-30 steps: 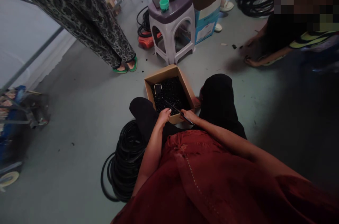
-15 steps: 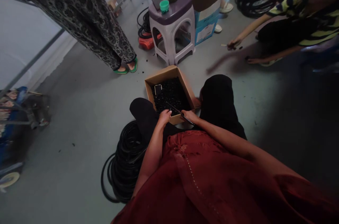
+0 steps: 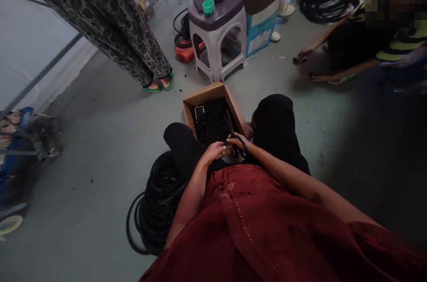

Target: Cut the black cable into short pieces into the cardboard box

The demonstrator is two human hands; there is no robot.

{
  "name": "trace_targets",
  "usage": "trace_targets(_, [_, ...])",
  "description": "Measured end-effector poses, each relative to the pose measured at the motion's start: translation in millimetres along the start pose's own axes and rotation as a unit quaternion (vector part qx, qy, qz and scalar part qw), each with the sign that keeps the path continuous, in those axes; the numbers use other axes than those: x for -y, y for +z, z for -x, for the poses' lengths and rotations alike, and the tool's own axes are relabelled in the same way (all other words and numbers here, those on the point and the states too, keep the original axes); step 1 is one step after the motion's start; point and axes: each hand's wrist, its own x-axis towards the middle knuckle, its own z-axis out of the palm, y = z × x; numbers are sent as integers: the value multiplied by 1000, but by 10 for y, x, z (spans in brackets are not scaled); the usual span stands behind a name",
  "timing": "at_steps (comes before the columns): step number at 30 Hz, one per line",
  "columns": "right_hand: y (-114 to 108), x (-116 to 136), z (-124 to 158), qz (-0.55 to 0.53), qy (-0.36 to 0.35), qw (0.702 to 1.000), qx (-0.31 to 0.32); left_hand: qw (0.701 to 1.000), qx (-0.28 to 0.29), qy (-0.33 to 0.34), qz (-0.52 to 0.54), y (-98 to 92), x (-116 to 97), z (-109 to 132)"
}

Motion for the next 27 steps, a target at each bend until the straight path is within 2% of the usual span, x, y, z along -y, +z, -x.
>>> trace_targets(12, [-20, -52, -22, -77, 19, 997, 3, 998, 25, 13, -48, 19, 28, 15])
trace_targets(19, [-70, -22, -67, -111, 15, 994, -9, 988, -54, 38, -141, -120, -160, 234])
trace_targets(21, [-94, 0, -86, -120, 10, 993, -14, 985, -58, 42, -156, -132, -197, 271])
trace_targets(27, [-130, 9, -99, -115, 2, 993, -32, 984, -42, 61, -164, 43, -141, 213])
